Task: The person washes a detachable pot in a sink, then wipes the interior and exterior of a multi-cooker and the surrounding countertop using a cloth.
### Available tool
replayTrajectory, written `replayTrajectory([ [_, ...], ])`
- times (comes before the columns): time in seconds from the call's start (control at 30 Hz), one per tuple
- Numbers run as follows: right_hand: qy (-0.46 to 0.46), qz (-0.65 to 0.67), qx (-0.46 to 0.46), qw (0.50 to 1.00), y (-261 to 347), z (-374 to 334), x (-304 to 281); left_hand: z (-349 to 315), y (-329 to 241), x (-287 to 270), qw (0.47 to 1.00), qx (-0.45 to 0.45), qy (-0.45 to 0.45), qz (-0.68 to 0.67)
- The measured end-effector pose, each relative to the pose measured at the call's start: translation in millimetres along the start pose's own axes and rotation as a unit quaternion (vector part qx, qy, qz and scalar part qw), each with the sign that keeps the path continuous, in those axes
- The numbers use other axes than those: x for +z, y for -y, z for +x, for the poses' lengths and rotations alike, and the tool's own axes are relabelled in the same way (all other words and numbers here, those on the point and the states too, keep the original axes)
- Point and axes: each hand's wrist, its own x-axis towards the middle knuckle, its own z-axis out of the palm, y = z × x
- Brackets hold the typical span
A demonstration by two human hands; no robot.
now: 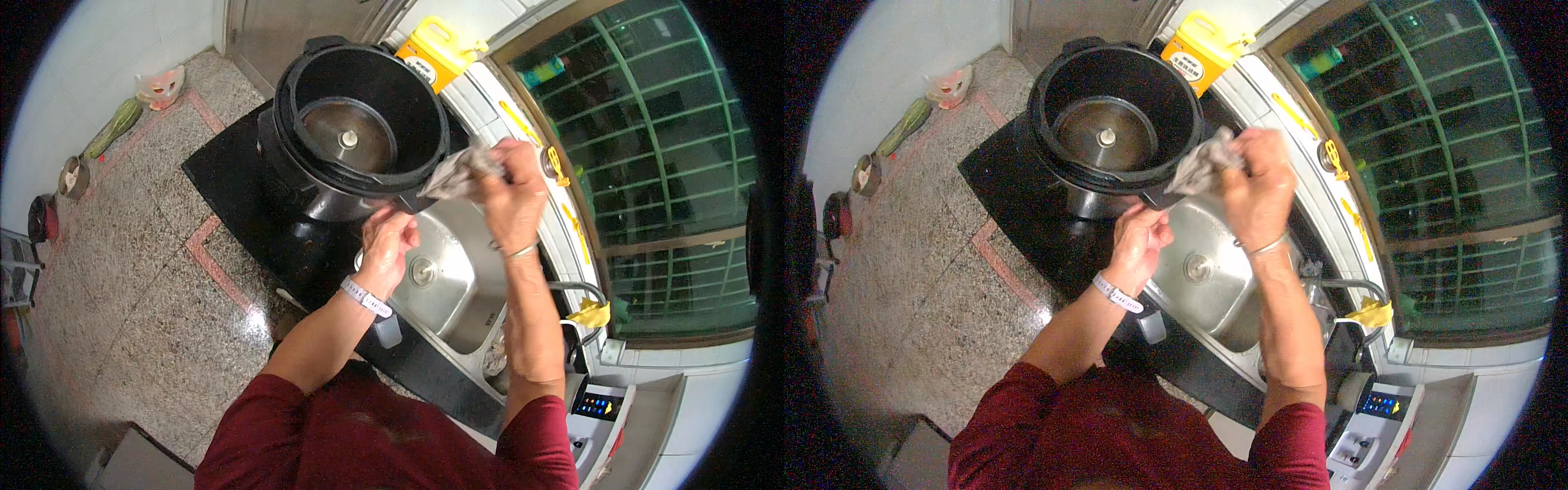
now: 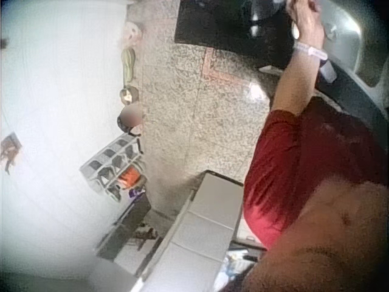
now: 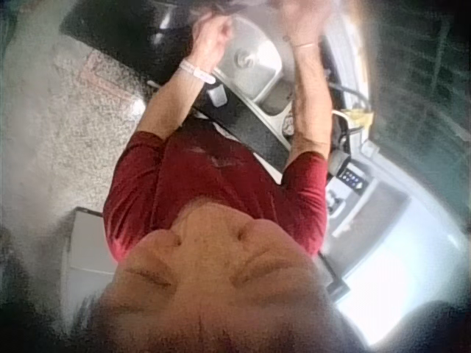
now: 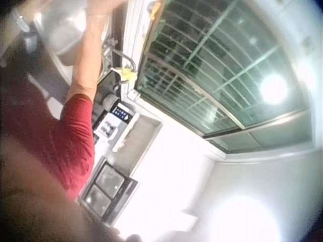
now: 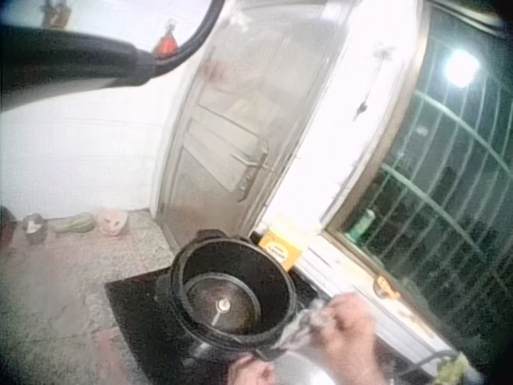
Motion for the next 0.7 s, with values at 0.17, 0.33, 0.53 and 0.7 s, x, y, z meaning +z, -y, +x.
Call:
replayTrajectory([
  [0.17,0.054,-0.024,0.019,0.998,-4,-27,14,14,21,-23,0.997,-0.042,-0.040,0.051],
  [0.33,-0.027,-0.034,0.000,0.999,21,15,-10,-10,-11,3,1.000,-0.012,0.018,0.015],
  [0.53,0.034,-0.032,0.039,0.998,-14,-27,21,20,20,-29,0.995,-0.039,-0.031,0.083],
  [0.7,-0.041,0.003,-0.022,0.999,23,6,-33,-18,-5,2,0.997,-0.019,0.073,0.020],
])
